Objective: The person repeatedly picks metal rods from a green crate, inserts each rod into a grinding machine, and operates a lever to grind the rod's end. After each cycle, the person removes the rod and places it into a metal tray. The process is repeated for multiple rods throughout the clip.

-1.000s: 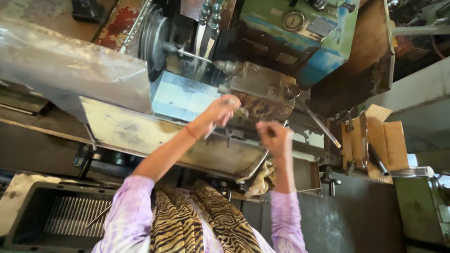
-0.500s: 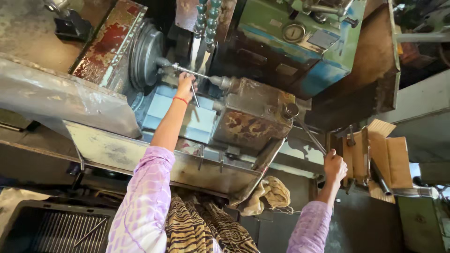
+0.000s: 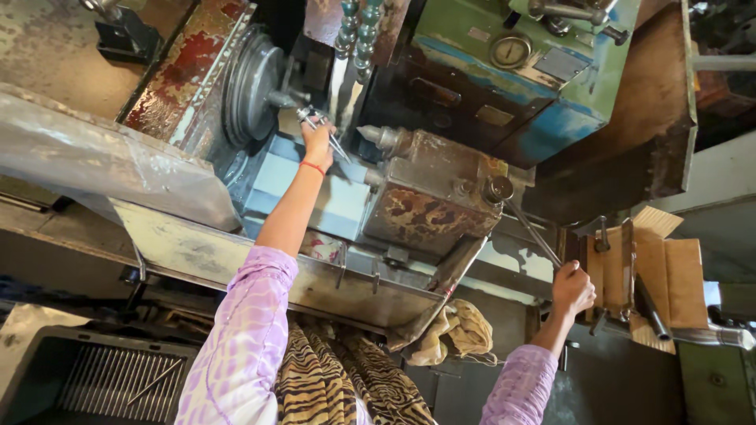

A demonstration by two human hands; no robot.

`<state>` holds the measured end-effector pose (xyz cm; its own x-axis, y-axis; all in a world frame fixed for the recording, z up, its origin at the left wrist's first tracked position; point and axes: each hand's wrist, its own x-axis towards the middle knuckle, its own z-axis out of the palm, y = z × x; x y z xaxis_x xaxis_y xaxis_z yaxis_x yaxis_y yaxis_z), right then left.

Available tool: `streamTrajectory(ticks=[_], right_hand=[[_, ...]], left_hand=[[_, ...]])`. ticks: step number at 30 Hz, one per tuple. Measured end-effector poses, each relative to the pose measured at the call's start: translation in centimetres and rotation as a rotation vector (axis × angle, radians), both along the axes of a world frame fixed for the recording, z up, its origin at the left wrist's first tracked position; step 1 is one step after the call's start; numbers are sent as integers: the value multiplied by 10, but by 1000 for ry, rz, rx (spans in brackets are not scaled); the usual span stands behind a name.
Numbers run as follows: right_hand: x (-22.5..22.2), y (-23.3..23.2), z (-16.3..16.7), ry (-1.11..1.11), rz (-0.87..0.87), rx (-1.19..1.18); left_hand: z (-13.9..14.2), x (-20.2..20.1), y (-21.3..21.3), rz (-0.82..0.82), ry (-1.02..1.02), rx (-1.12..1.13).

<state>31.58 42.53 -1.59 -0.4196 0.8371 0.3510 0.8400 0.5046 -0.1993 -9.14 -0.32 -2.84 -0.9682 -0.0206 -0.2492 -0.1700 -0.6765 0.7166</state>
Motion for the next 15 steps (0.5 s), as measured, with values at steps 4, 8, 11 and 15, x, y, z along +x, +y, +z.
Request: streamTrajectory(ticks=[4, 8, 11, 15], right_hand=[[-2, -2, -4, 12, -2, 21], [-1, -3, -2, 2, 28, -22], [4, -8, 0, -27, 53, -84], [12, -20, -3, -84, 58, -123]], left_hand=[[-1, -4, 0, 38, -90, 60], [-3, -8, -9, 16, -27, 171], [-2, -9, -14, 12, 57, 252], [3, -7, -16, 30, 32, 291]])
